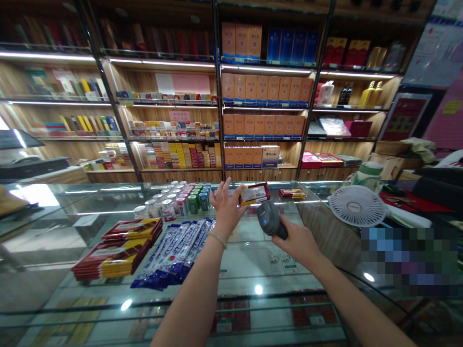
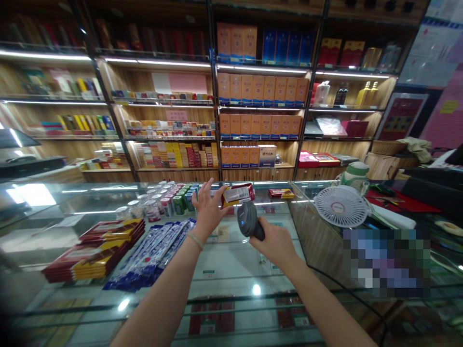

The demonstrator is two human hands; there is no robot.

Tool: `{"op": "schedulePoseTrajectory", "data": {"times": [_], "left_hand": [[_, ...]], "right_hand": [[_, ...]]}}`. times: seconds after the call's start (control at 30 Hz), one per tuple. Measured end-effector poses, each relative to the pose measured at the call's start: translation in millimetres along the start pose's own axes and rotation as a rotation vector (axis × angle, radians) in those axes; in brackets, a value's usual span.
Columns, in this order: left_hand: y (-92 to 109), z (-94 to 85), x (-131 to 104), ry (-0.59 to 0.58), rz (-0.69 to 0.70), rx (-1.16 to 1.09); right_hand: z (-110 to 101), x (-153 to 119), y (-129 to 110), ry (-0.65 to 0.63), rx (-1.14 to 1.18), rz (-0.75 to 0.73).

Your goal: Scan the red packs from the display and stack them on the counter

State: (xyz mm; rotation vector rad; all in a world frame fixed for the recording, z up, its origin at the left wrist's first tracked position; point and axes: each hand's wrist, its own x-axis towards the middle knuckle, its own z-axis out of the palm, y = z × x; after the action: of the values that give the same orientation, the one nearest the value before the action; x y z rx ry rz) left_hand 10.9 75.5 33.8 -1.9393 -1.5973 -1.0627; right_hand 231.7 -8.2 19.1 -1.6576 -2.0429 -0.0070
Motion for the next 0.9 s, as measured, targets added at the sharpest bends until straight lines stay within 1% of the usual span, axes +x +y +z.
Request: {"op": "schedulePoseTrajectory", "data": {"times": [0.1,0.23,0.33,0.5,0.6,0.7,0.9], "left_hand": [[0.4,-0.5,0.1,-0.01,-0.003,0.002],[1.1,-1.6,0.2,-0.018,-0.008,0.009],[1.2,-1.7,0.0,-0.016,-0.005,0.016],[-0.4,0.3,-0.8,0.004,0.016,0.004],[-1.5,1.8,-1.4,0.01,0.023,0.001],[-1.8,2.7,-1.8,0.017,0.029,0.006],[0.2,1.2,-1.3,0.01,0.014,-0.006]], "right_hand": [[0.9,-0.4,0.2,0.01,-0.014,-0.021],[0.7,0.1,-0.9,-0.019,-0.049,-0.048],[2.8,1.2,-0.9,-0.02,-0.078,-0.118],[13.5,2.2,4.0,0.054,-0.108,-0.264],[19.4,1.5,6.9,0.103,-0.109,-0.31],[22.0,0.5,7.9,0.127,-0.138,-0.325],[22.6,-0.5,7.0,0.075,-0.163,-0.349]]}}
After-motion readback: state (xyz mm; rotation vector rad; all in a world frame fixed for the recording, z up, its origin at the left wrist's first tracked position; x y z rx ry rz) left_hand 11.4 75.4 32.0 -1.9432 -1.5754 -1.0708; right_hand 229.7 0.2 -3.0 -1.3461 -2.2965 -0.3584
